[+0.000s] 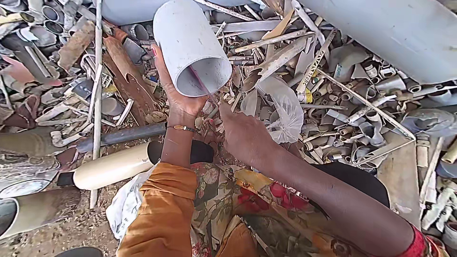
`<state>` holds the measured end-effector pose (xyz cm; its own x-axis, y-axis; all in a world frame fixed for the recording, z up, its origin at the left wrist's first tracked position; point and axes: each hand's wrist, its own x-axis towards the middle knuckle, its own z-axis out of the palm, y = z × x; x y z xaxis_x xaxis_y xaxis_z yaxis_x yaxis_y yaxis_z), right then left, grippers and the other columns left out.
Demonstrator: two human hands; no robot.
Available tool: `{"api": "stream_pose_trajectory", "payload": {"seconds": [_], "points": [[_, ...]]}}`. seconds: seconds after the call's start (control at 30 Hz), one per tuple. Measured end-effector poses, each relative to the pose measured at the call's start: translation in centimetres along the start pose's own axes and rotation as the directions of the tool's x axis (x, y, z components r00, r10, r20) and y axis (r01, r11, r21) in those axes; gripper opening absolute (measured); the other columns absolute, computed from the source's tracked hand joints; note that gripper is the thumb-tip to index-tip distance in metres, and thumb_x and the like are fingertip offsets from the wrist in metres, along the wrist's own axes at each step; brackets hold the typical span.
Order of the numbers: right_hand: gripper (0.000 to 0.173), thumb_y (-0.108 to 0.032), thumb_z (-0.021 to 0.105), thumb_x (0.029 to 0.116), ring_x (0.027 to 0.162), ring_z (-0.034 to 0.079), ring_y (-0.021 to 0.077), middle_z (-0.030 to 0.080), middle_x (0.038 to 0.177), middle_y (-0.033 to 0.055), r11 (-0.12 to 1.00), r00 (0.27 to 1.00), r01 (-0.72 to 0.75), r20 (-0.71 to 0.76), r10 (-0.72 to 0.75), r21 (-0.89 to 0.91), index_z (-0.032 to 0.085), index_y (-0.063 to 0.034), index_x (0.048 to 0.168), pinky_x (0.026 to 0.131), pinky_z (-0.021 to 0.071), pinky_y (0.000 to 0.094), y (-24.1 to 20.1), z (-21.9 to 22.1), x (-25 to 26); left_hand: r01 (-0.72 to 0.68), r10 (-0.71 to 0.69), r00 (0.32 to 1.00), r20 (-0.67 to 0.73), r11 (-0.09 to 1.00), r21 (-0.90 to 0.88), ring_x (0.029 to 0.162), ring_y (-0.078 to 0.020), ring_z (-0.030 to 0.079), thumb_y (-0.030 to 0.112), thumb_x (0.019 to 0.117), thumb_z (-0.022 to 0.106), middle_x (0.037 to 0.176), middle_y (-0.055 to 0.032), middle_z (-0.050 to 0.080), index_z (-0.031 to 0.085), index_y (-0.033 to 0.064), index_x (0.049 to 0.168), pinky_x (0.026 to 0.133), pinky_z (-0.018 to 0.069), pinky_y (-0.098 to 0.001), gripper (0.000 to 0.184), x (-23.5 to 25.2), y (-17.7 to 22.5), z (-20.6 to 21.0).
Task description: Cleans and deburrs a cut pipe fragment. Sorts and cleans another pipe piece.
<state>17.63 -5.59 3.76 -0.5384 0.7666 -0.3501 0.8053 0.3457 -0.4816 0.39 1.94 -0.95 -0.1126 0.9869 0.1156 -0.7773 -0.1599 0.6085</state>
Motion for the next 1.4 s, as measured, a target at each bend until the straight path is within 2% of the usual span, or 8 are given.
{"api": "stream_pose_trajectory", "payload": {"seconds": [0.27, 0.37, 0.6, 0.77, 0.87, 1.03, 1.13, 1.4], "points": [[0.053, -0.012, 0.059, 0.1018, 0.083, 0.068, 0.0314, 0.067, 0.093, 0.0132, 0.999, 0.999, 0.006, -0.051, -0.004, 0.039, 0.041, -0.0118, 0.152, 0.065, 0.0545, 0.0457, 0.7, -0.4, -0.5, 0.020, -0.019, 0.998, 0.055, 0.999, -0.030, 0.128, -0.0281, 0.056, 0.079, 0.0948, 0.013, 0.137, -0.0118, 0.058, 0.051, 0.0170, 0.140, 0.102, 0.0486, -0.0582, 0.085, 0.0, -0.1, -0.2], [0.039, -0.017, 0.051, 0.1064, 0.086, 0.068, 0.0278, 0.065, 0.090, 0.0102, 0.991, 0.998, 0.066, 0.003, -0.066, 0.117, 0.044, -0.0129, 0.144, 0.068, 0.0542, 0.0418, -0.4, -0.4, -1.5, 0.034, -0.028, 0.991, 0.132, 0.999, -0.038, 0.127, -0.0288, 0.056, 0.076, 0.0961, 0.018, 0.135, -0.0127, 0.059, 0.052, 0.0162, 0.139, 0.100, 0.0496, -0.0591, 0.081, 0.1, -0.5, 0.3], [0.044, -0.018, 0.056, 0.1042, 0.083, 0.067, 0.0255, 0.064, 0.091, 0.0094, 0.977, 0.995, 0.070, 0.054, -0.082, 0.202, 0.041, -0.0119, 0.145, 0.067, 0.0547, 0.0408, -0.9, -0.4, -1.0, 0.063, -0.064, 0.998, -0.007, 0.994, -0.087, 0.135, -0.0391, 0.048, 0.085, 0.0885, 0.019, 0.148, -0.0178, 0.048, 0.041, 0.0181, 0.150, 0.100, 0.0429, -0.0722, 0.094, 1.0, -0.2, -1.3], [0.046, -0.015, 0.060, 0.1016, 0.079, 0.068, 0.0264, 0.064, 0.090, 0.0101, 0.986, 0.997, 0.077, -0.029, -0.073, 0.147, 0.043, -0.0099, 0.144, 0.063, 0.0545, 0.0414, -0.1, 0.2, -0.3, -0.009, 0.010, 0.999, 0.039, 0.999, -0.049, 0.127, -0.0325, 0.056, 0.079, 0.0942, 0.014, 0.135, -0.0144, 0.058, 0.049, 0.0168, 0.139, 0.098, 0.0491, -0.0653, 0.085, 0.3, 0.1, -0.1], [0.048, -0.010, 0.054, 0.1015, 0.093, 0.069, 0.0309, 0.068, 0.098, 0.0136, 0.988, 0.992, 0.110, 0.049, -0.116, 0.110, 0.041, -0.0091, 0.148, 0.073, 0.0544, 0.0429, -1.3, 0.3, -2.5, -0.052, 0.050, 0.983, 0.176, 0.999, 0.008, 0.129, -0.0309, 0.054, 0.071, 0.0979, 0.020, 0.136, -0.0145, 0.056, 0.047, 0.0144, 0.141, 0.102, 0.0478, -0.0608, 0.075, 0.5, 0.6, -0.4], [0.046, -0.010, 0.051, 0.1035, 0.103, 0.068, 0.0368, 0.067, 0.107, 0.0183, 1.000, 0.990, 0.009, 0.141, -0.007, -0.014, 0.038, -0.0089, 0.148, 0.079, 0.0537, 0.0478, 0.3, 1.2, -1.4, -0.105, 0.105, 0.994, 0.019, 0.994, 0.016, 0.130, -0.0280, 0.055, 0.071, 0.0998, 0.017, 0.137, -0.0111, 0.058, 0.050, 0.0176, 0.141, 0.104, 0.0468, -0.0594, 0.075, -0.2, 1.8, -0.9], [0.055, -0.007, 0.051, 0.1014, 0.092, 0.070, 0.0387, 0.067, 0.094, 0.0181, 0.993, 0.979, 0.083, 0.178, -0.097, 0.085, 0.034, -0.0070, 0.154, 0.073, 0.0551, 0.0498, -0.4, 1.9, -3.3, -0.109, 0.107, 0.993, 0.052, 0.994, 0.026, 0.130, -0.0305, 0.054, 0.073, 0.0972, 0.021, 0.139, -0.0117, 0.057, 0.048, 0.0191, 0.142, 0.103, 0.0460, -0.0630, 0.076, 0.6, 2.3, -1.8], [0.053, -0.014, 0.045, 0.1062, 0.093, 0.068, 0.0394, 0.067, 0.096, 0.0185, 0.996, 0.988, 0.062, 0.141, -0.070, 0.061, 0.032, -0.0085, 0.157, 0.076, 0.0539, 0.0508, 1.4, 2.4, -3.0, -0.067, 0.066, 0.997, 0.028, 0.997, 0.034, 0.126, -0.0304, 0.057, 0.069, 0.0985, 0.028, 0.134, -0.0121, 0.061, 0.052, 0.0188, 0.138, 0.100, 0.0491, -0.0614, 0.068, 0.0, 2.1, -1.3]]}}
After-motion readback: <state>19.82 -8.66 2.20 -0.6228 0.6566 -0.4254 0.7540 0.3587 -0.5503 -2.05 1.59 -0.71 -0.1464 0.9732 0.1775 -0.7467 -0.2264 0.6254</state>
